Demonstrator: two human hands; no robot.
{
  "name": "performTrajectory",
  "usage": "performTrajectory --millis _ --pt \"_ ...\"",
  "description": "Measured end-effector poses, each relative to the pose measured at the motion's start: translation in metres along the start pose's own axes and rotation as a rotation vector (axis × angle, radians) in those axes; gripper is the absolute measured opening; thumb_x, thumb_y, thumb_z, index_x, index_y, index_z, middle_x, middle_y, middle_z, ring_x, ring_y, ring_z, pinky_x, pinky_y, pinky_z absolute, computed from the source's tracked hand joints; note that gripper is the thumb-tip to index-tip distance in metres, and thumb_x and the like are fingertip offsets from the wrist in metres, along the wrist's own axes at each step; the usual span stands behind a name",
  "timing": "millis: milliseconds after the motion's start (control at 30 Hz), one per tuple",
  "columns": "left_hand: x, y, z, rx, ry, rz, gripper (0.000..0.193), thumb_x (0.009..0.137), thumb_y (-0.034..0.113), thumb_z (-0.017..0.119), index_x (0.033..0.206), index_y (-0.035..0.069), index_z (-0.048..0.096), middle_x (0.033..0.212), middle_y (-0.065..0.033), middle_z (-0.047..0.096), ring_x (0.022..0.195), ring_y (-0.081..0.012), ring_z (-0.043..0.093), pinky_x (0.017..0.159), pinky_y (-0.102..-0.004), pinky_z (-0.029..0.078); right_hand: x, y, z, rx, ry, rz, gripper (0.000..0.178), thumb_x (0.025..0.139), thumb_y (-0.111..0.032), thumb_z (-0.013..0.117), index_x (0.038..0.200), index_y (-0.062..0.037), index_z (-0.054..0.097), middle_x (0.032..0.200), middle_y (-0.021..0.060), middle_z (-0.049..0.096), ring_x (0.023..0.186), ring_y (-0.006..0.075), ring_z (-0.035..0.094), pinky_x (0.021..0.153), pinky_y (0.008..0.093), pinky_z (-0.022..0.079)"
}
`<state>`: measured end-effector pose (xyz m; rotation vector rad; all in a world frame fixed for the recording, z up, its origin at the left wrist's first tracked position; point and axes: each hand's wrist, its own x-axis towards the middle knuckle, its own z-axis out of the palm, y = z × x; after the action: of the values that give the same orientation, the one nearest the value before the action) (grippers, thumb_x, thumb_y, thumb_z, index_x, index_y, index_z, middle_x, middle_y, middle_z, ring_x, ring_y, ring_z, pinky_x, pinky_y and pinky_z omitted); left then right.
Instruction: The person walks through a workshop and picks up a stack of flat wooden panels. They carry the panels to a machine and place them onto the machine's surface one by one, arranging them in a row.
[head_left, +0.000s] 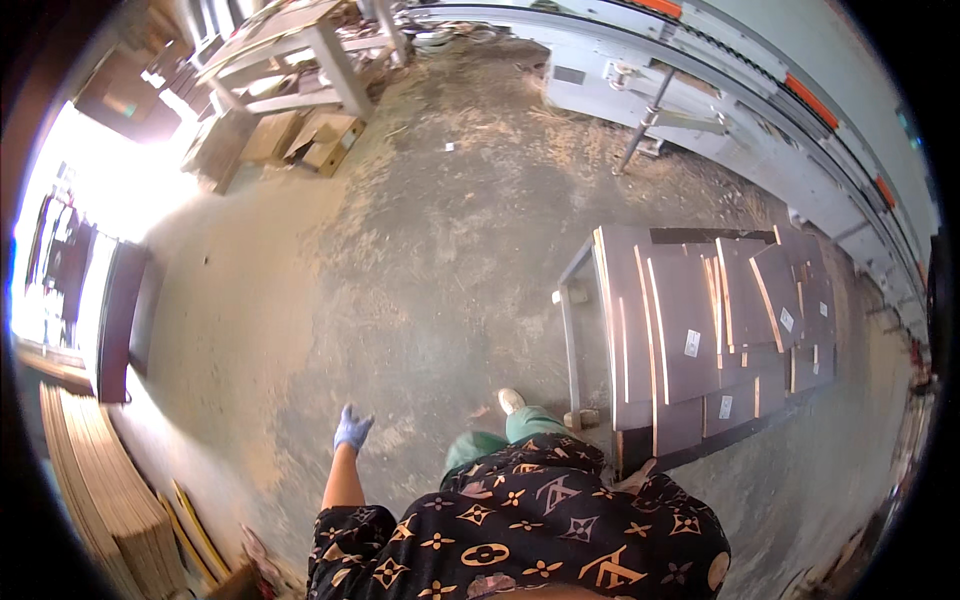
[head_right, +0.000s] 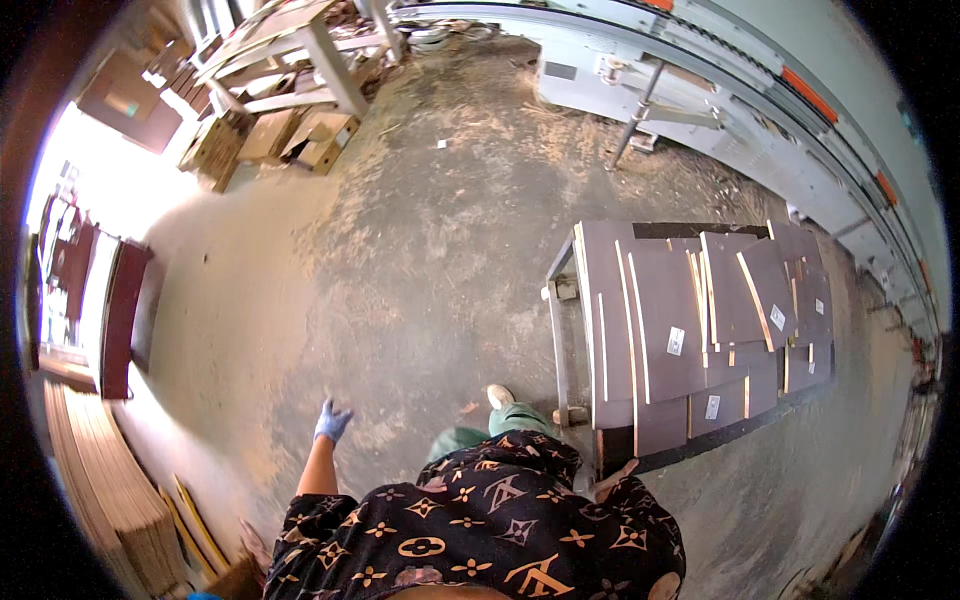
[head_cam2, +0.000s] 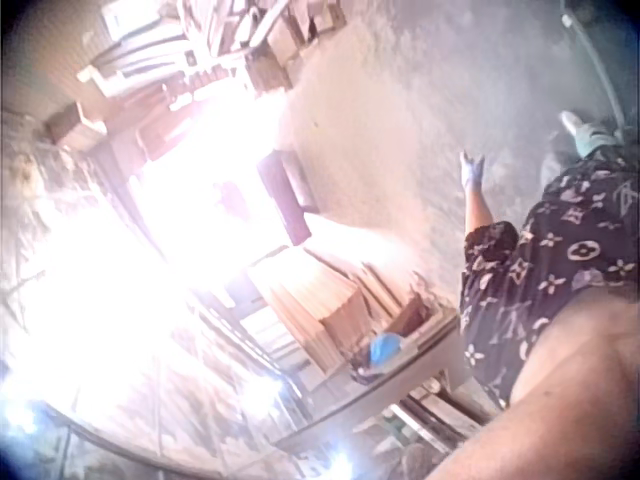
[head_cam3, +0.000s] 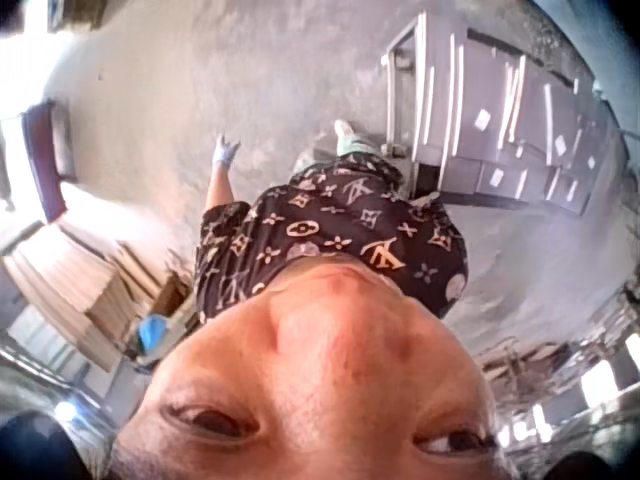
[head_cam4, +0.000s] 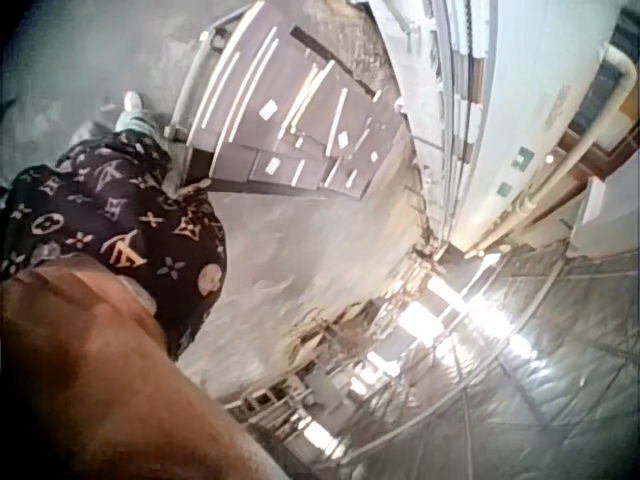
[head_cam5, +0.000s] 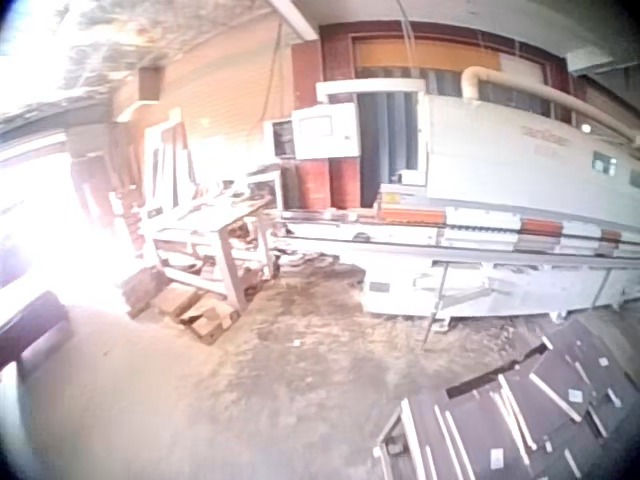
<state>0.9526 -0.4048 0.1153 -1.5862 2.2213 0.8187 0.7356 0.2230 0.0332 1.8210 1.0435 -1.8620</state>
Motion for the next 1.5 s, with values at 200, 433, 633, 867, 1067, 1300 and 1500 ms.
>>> performTrajectory --millis 200,433,633,867,1067,1300,1500 --pt "0.034 -0.115 -0.039 -0.148 -0.173 -0.538 0.085 0.07 0.026 0.071 0.136 0.008 0.02 0.13 -0.0216 0.04 0.11 -0.0352 0.047 0.071 -0.05 0.049 -0.035 0.022 0.063 0.119 0.092 0.02 0.099 0.062 -0.078 0.047 0.137 -0.0203 0.019 0.138 0.0056 0.025 0.123 0.0263 0.028 0.1 0.0394 0.027" --pt "0.187 0.028 -0.183 0.378 -0.161 -0.307 0.081 0.072 0.033 0.068 0.135 0.004 0.025 0.128 -0.0224 0.042 0.109 -0.0328 0.05 0.08 -0.0432 0.046 -0.071 0.037 0.124 0.265 0.187 -0.014 0.1 0.065 -0.078 0.045 0.14 -0.0202 0.013 0.141 0.0071 0.02 0.126 0.0264 0.026 0.102 0.039 0.025" --pt "0.343 0.336 -0.141 0.253 -0.195 0.333 0.067 0.079 0.031 0.06 0.132 0.003 0.03 0.125 -0.0213 0.047 0.116 -0.029 0.045 0.095 -0.0338 0.037 -0.037 0.057 0.167 0.339 0.229 0.111 0.112 0.056 -0.083 0.048 0.141 -0.0189 0.012 0.142 0.0064 0.019 0.127 0.0268 0.026 0.102 0.0392 0.027" --pt "0.343 0.581 0.075 0.307 -0.605 0.84 0.064 0.076 0.017 0.065 0.13 0.005 0.032 0.121 -0.0192 0.05 0.114 -0.0264 0.047 0.093 -0.0342 0.039 -0.001 0.093 0.231 0.467 0.278 0.129 0.12 0.045 -0.086 0.051 0.139 -0.0181 0.021 0.142 0.0047 0.024 0.129 0.0226 0.023 0.102 0.0441 0.024" --pt "0.323 0.652 0.217 0.365 -1.272 0.584 0.047 0.083 0.023 0.057 0.126 0.015 0.04 0.116 -0.0046 0.055 0.101 -0.0187 0.052 0.085 -0.0343 0.043 0.027 0.069 0.27 0.428 0.217 0.07 0.112 0.055 -0.082 0.051 0.137 -0.0106 0.026 0.138 0.0093 0.03 0.124 0.0268 0.032 0.099 0.0453 0.026" --pt "0.2 0.791 0.46 0.241 -1.593 -0.061 0.063 0.081 0.06 0.038 0.13 0.019 0.033 0.127 -0.0062 0.043 0.115 -0.0268 0.04 0.094 -0.0473 0.034 0.065 0.024 0.335 0.387 0.545 0.034 0.092 0.06 -0.073 0.06 0.12 -0.0051 0.046 0.111 0.008 0.053 0.091 0.0215 0.052 0.068 0.0359 0.043" --pt "0.122 0.845 0.573 -0.228 -1.762 -0.467 0.081 0.073 0.076 0.027 0.132 0.02 0.037 0.139 -0.0069 0.031 0.124 -0.0284 0.034 0.098 -0.0507 0.031 0.095 0.016 0.399 0.593 0.823 -0.267 0.077 0.064 -0.066 0.063 0.11 -0.0052 0.054 0.098 0.0036 0.056 0.071 0.0157 0.054 0.052 0.028 0.04"
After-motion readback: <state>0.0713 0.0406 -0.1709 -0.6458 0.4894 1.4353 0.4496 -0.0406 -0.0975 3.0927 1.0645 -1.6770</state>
